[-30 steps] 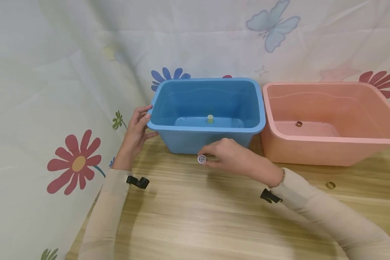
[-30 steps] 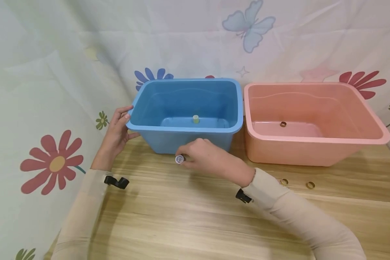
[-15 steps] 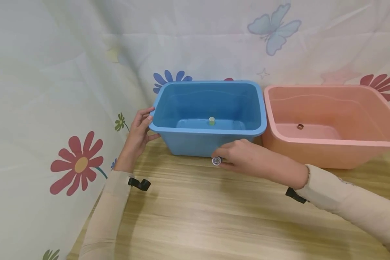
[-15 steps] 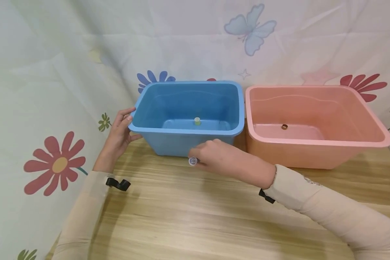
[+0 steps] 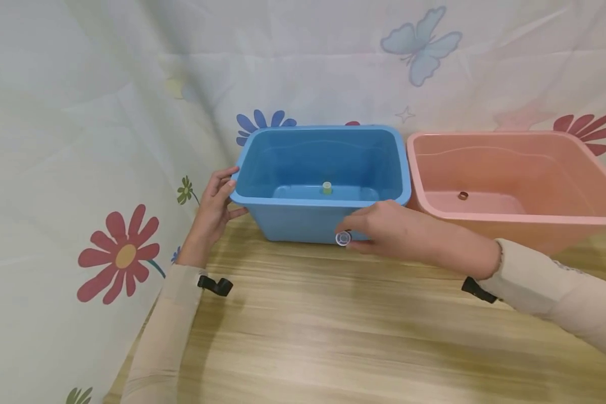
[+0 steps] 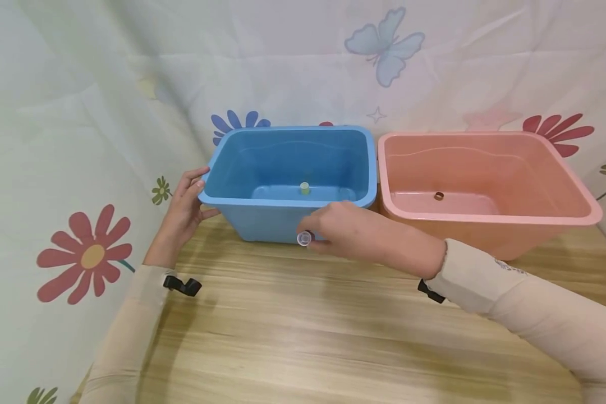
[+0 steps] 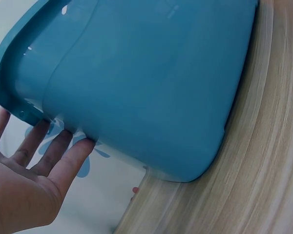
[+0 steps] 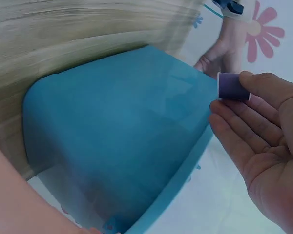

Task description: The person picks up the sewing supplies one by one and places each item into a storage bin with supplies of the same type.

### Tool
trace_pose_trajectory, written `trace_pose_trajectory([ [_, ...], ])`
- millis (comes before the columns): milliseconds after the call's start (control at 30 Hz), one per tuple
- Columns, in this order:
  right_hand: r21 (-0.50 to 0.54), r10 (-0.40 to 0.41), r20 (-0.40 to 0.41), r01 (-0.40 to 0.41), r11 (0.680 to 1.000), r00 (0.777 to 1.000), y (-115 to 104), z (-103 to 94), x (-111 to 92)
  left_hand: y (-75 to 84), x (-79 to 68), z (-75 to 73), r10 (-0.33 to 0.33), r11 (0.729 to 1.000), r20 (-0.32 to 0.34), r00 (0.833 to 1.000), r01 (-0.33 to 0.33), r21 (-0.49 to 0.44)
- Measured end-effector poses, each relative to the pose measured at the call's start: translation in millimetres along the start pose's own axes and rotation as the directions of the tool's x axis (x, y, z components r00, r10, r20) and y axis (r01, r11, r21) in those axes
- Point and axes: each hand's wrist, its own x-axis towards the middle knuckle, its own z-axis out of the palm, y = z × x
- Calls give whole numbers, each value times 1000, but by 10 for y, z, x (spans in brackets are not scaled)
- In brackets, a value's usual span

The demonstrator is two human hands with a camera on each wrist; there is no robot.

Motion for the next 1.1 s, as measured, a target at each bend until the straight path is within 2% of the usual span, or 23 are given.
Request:
trace_pose_trajectory([
  [167,7,37,-7,-37,999,999,27,-103,75,-2,-14,-8,-1,1000,-2,1000,1,-4],
  [367,13,36,-20,-36,999,999,93,-218,141,-4,-34,-9,-14,1000,1,1000,14,4],
  [600,15,63,-28,-62,998,998,144,-400,190,8,-21,-16,4,1000,17,1000,-4,3],
  [1100,-50,36,-118,-42,998,992,254,-752,316,49,-20,-3,-21,1000,10,1000,21,1],
])
